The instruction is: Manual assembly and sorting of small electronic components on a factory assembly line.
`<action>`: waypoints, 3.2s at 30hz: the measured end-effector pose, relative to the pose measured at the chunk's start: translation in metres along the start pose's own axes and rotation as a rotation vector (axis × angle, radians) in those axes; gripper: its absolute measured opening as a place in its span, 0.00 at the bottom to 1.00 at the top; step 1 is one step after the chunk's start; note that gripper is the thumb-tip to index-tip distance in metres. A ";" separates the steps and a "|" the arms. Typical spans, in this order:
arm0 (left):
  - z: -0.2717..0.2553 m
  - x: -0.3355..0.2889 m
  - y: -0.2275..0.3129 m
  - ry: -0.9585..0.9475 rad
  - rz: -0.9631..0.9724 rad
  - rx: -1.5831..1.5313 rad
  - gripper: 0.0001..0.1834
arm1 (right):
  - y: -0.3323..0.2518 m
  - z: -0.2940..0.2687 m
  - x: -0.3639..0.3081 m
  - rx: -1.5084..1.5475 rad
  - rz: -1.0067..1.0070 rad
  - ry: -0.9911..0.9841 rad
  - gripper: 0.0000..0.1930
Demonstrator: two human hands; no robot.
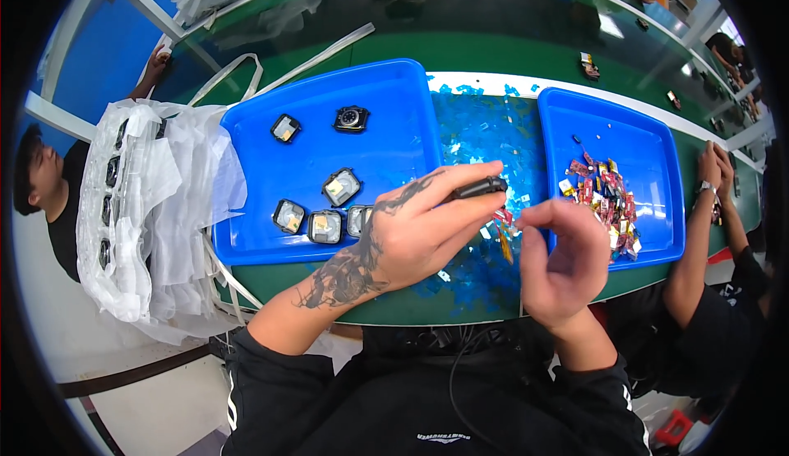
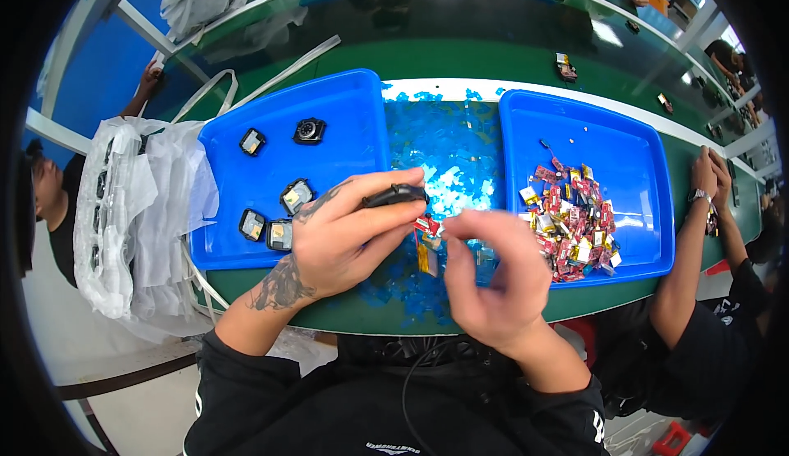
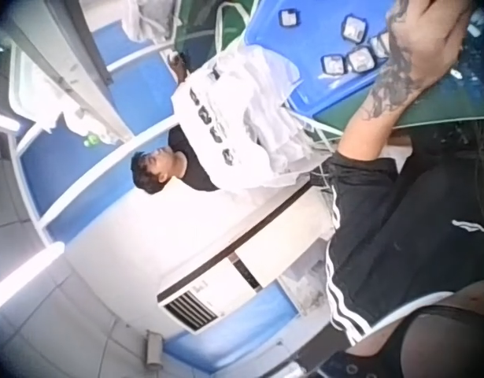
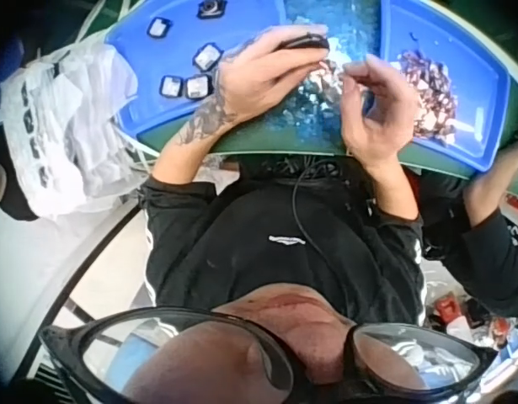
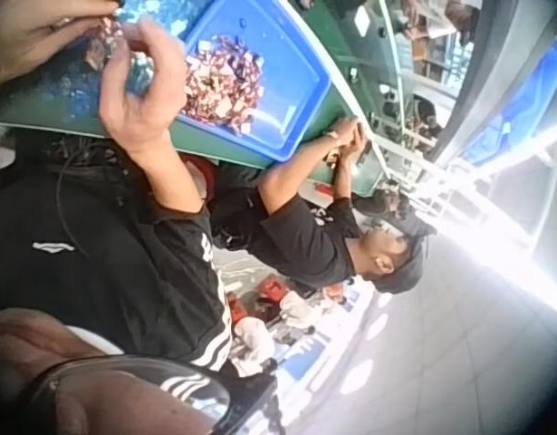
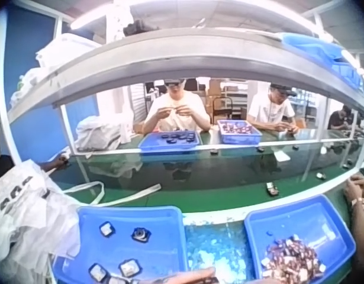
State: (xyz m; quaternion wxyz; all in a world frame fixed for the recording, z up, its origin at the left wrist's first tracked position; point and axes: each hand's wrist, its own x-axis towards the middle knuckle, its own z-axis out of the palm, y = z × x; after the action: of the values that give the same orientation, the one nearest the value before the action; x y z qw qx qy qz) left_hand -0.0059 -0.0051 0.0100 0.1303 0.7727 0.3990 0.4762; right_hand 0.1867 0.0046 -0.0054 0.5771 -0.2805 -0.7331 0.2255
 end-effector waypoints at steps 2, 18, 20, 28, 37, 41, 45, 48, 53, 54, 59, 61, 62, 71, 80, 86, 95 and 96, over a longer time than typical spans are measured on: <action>0.000 -0.003 -0.001 0.002 0.096 0.106 0.15 | -0.015 0.000 0.011 0.253 0.469 0.011 0.16; 0.000 -0.005 -0.006 -0.064 0.275 0.222 0.13 | 0.006 -0.023 0.027 0.513 0.832 -0.402 0.06; 0.000 -0.003 -0.005 -0.059 0.254 0.210 0.13 | 0.006 -0.023 0.027 0.498 0.798 -0.411 0.06; 0.005 -0.002 0.009 -0.139 -0.436 -0.343 0.08 | -0.004 -0.021 0.012 0.282 0.518 -0.304 0.03; 0.013 -0.004 0.008 -0.143 -0.715 -0.749 0.07 | -0.009 -0.017 0.013 0.475 0.696 -0.169 0.10; 0.014 -0.006 0.007 -0.134 -0.642 -0.629 0.11 | 0.000 -0.009 0.009 0.349 0.597 -0.163 0.17; 0.017 -0.004 0.010 -0.033 -0.638 -0.726 0.17 | 0.005 -0.006 0.008 0.405 0.628 -0.106 0.18; 0.016 -0.003 0.007 -0.047 -0.630 -0.748 0.18 | 0.005 -0.004 0.011 0.423 0.638 -0.093 0.17; 0.013 -0.005 0.009 -0.051 -0.579 -0.695 0.20 | 0.008 0.001 0.010 0.236 0.532 -0.102 0.18; 0.013 -0.004 0.009 -0.045 -0.583 -0.702 0.22 | 0.006 0.001 0.011 0.234 0.530 -0.104 0.18; 0.016 -0.005 0.012 0.006 -0.625 -0.696 0.28 | 0.005 0.005 0.008 0.092 0.518 -0.089 0.19; 0.016 -0.005 0.011 -0.018 -0.586 -0.645 0.27 | 0.006 0.004 0.008 0.099 0.522 -0.097 0.21; 0.017 -0.005 0.011 -0.012 -0.586 -0.644 0.27 | 0.007 0.004 0.009 0.106 0.526 -0.101 0.22; 0.020 -0.014 0.006 0.114 -0.710 -0.785 0.26 | 0.004 0.018 0.027 0.003 0.514 -0.292 0.26; -0.108 -0.008 0.105 -0.002 0.107 -0.100 0.03 | 0.166 0.044 0.186 -0.361 0.579 -0.494 0.31; -0.088 0.010 0.121 0.423 0.543 -0.168 0.09 | 0.231 0.061 0.185 -0.536 0.629 -0.501 0.34; -0.134 0.031 0.157 0.025 0.167 0.216 0.02 | 0.182 -0.011 0.190 -0.284 0.626 -0.291 0.16; -0.122 0.034 0.125 0.079 0.221 0.465 0.09 | 0.165 -0.027 0.192 -0.373 0.490 -0.348 0.13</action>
State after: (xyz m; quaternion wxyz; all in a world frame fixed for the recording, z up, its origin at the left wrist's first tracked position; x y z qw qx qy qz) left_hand -0.0393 -0.0832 0.1668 -0.1193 0.8017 0.4157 0.4127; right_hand 0.2037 0.2558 0.0314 0.3113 -0.5060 -0.7600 0.2637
